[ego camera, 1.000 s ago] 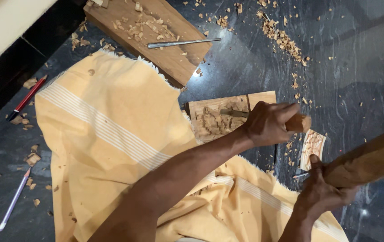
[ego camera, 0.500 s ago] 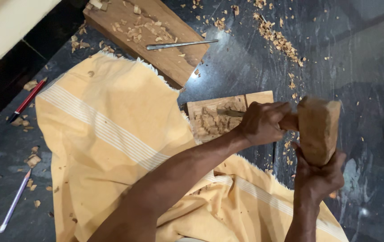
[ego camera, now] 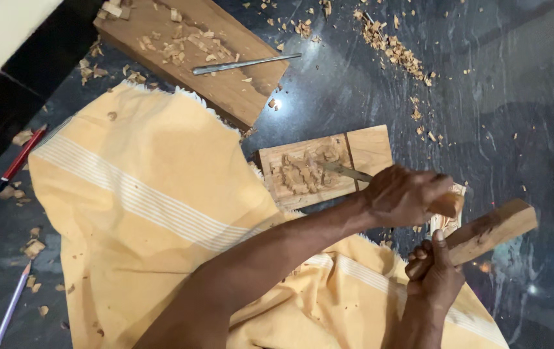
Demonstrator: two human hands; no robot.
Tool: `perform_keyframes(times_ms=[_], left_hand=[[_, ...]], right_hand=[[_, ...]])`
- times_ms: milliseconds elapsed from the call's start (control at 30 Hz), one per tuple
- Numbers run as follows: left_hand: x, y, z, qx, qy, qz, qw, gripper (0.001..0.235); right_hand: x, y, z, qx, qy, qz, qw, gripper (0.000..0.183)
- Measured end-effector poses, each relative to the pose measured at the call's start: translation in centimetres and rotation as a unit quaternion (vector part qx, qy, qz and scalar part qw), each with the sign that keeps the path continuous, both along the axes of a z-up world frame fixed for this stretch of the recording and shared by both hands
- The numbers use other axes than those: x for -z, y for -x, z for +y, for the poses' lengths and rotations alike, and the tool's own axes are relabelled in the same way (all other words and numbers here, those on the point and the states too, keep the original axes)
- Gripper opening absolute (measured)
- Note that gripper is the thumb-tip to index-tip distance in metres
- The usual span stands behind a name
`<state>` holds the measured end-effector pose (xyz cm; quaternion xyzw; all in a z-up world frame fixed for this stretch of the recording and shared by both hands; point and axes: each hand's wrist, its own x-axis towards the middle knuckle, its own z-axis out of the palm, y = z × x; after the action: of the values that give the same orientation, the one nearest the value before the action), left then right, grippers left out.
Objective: The person carves a rectangular wooden board using a chisel and a wooden mallet. They repeatedly strike the chisel to remove wood shavings and shape the surface. The work is performed on a cloth spread over the floor.
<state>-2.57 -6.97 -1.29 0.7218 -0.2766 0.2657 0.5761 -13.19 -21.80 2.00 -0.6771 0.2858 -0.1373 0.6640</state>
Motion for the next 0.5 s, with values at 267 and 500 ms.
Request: perform_keyframes(times_ms=[267,500], left_hand=[[0.8,-2.3,1.5,-0.037,-0.001,0.113,0.993,0.032],[0.6,-3.1,1.6,-0.06,0.004,0.118,0.991,0.03]], right_hand=[[0.7,-0.5,-0.2,0.002,-0.001,0.024,1.0,0.023],[0.9,-1.1,0.3,-0.017,-0.006,0.008,1.0,0.023]])
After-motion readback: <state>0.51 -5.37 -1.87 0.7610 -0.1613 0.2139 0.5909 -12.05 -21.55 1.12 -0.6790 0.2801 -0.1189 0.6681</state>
